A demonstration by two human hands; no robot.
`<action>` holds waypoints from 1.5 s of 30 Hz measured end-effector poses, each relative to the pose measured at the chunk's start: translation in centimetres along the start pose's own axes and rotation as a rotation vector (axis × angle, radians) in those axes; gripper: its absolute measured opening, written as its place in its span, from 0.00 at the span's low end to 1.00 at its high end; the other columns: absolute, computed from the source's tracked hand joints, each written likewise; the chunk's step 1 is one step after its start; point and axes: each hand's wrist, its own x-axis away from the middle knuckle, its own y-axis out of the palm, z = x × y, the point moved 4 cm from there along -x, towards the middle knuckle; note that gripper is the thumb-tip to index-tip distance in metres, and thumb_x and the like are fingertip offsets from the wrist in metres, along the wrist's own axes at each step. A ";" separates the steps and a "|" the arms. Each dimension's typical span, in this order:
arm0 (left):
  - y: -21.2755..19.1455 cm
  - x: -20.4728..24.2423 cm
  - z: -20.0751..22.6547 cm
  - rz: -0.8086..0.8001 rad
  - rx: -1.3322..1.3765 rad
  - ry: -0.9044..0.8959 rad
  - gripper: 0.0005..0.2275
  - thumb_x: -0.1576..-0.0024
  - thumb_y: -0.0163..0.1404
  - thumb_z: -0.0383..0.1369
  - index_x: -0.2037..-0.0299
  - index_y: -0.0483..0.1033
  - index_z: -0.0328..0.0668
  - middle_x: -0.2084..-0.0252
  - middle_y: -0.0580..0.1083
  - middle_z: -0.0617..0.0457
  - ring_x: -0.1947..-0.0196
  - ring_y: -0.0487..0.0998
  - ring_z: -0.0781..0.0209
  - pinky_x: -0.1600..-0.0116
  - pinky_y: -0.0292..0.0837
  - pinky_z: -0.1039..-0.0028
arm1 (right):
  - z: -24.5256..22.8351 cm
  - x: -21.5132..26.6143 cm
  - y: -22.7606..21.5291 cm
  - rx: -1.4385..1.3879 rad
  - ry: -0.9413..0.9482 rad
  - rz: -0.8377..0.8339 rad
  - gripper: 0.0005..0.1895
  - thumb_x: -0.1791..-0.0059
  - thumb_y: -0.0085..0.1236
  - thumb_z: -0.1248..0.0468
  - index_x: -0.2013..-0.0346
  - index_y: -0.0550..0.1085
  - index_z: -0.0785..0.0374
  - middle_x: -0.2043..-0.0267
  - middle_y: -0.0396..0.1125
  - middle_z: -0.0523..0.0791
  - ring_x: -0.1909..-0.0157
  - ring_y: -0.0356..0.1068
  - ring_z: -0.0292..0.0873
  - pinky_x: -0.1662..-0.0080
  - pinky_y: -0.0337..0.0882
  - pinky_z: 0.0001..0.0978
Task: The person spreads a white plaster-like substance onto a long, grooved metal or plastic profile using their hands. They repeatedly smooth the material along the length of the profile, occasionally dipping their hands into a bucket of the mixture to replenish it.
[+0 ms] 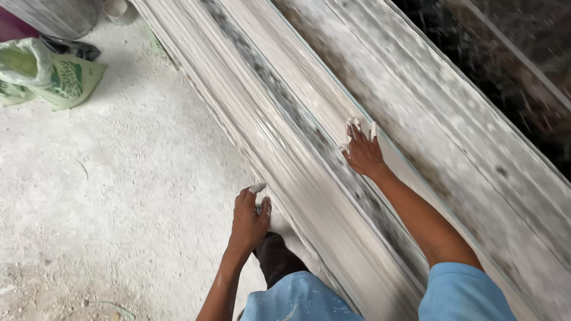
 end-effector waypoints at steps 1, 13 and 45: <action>-1.1 -3.2 -0.6 0.021 -0.037 0.049 0.15 0.41 0.53 0.28 0.43 0.72 0.38 0.50 0.73 0.40 0.50 0.72 0.40 0.47 0.70 0.57 | -1.1 -3.8 -0.6 -0.017 -0.002 -0.008 0.41 0.44 0.37 0.46 0.26 0.47 0.72 0.21 0.39 0.54 0.20 0.34 0.50 0.29 0.22 0.66; -11.9 -32.0 -6.9 0.098 -0.093 0.166 0.17 0.41 0.54 0.27 0.42 0.70 0.36 0.49 0.73 0.36 0.48 0.73 0.37 0.46 0.70 0.54 | -11.6 -39.0 -8.3 -0.132 0.021 0.010 0.41 0.44 0.39 0.46 0.24 0.45 0.67 0.20 0.38 0.55 0.19 0.33 0.53 0.28 0.25 0.65; -27.1 -81.2 -19.3 -0.301 0.206 -0.043 0.15 0.39 0.49 0.26 0.42 0.70 0.34 0.46 0.72 0.37 0.49 0.74 0.40 0.46 0.71 0.56 | -9.8 -85.7 -4.8 -1.635 1.056 0.521 0.32 0.40 0.40 0.45 0.33 0.60 0.70 0.38 0.64 0.57 0.40 0.64 0.50 0.41 0.64 0.47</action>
